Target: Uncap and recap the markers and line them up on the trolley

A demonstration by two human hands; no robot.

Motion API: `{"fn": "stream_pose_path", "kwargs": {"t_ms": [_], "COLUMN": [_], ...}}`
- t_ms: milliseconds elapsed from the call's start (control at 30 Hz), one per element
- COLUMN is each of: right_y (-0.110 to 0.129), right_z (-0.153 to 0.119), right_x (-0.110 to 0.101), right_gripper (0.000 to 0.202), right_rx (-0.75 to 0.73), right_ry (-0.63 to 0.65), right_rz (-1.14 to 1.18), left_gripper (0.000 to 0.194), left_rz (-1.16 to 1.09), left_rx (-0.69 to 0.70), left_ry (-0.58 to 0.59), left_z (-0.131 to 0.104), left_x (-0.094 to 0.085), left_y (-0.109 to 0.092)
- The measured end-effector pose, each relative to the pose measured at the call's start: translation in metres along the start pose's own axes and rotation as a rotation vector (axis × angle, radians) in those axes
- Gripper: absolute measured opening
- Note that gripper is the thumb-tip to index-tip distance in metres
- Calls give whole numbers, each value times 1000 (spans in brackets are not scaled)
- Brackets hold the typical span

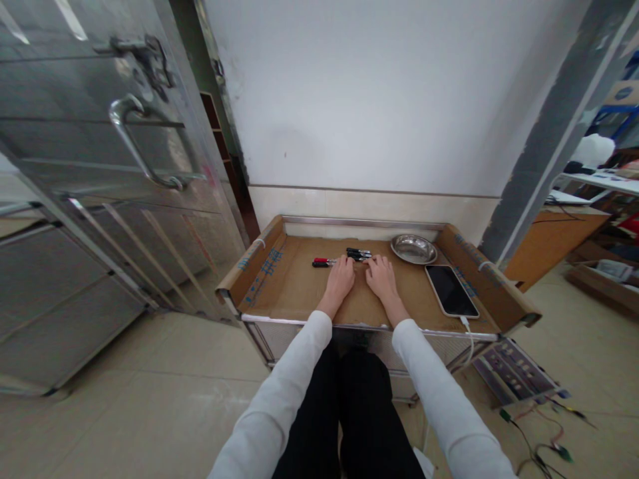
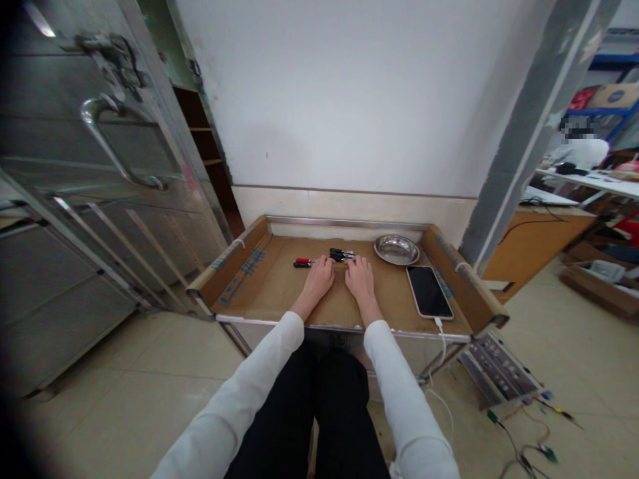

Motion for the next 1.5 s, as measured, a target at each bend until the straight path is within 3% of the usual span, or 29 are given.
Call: {"fn": "stream_pose_path", "kwargs": {"t_ms": [333, 533, 1033, 1233, 1500], "right_y": [-9, -13, -11, -4, -5], "right_z": [2, 0, -5, -3, -1], "right_x": [-1, 2, 2, 4, 8], "right_gripper": [24, 19, 21, 22, 22], "right_rx": [87, 113, 107, 24, 1], "right_ry": [-34, -30, 1, 44, 48], "right_rz": [-35, -43, -46, -37, 10], "left_gripper": [18, 11, 14, 10, 9], "left_rz": [-77, -174, -248, -216, -211], "left_rx": [24, -12, 15, 105, 118], "left_ry": [59, -21, 12, 59, 65], "left_z": [30, 24, 21, 22, 21], "left_x": [18, 11, 8, 11, 9], "left_y": [-2, 7, 8, 0, -3]}}
Point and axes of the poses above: each hand's wrist, its own z-axis towards the middle knuckle, its own x-axis out of the palm, y = z × x, the point moved 10 cm from there along z, towards the middle knuckle, and after that the axes turned 13 degrees about y, right-handed, at the moved point
